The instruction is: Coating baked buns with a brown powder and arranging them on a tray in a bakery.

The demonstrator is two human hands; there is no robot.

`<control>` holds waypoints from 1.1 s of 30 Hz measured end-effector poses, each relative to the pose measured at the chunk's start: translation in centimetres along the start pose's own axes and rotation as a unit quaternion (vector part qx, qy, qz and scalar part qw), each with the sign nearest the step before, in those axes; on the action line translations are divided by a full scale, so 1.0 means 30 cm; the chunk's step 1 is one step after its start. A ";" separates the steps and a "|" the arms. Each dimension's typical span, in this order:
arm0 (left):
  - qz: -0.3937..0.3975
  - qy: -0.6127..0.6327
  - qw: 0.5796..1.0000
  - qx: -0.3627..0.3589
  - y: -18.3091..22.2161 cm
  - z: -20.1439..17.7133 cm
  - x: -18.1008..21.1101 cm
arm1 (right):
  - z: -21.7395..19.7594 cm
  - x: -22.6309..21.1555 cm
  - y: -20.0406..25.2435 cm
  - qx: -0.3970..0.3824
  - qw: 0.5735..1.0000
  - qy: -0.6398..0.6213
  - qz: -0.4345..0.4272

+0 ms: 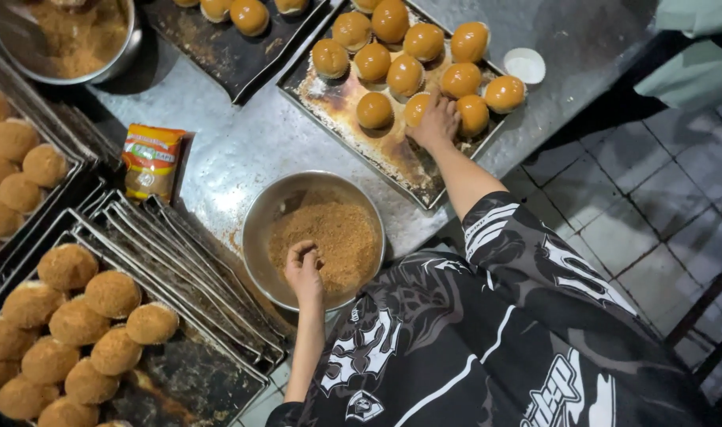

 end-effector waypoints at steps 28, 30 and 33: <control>-0.361 0.500 0.786 -0.032 0.059 -0.122 -0.036 | 0.306 -0.822 0.787 -0.277 0.876 -0.257 -0.301; -0.351 0.505 0.788 -0.021 0.080 -0.142 -0.007 | 0.380 -0.854 0.821 -0.305 0.856 0.030 -0.416; -0.341 0.513 0.787 -0.027 0.072 -0.144 -0.072 | 0.697 -0.541 0.840 -0.386 0.783 0.122 -0.472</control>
Point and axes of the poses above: each hand's wrist, its own y-axis away from the middle knuckle, its own z-axis out of the palm, x = y × z, the point moved 5 cm from there along -y, towards the middle knuckle, and after that the axes turned 10 degrees about -y, right-handed, at the moved point
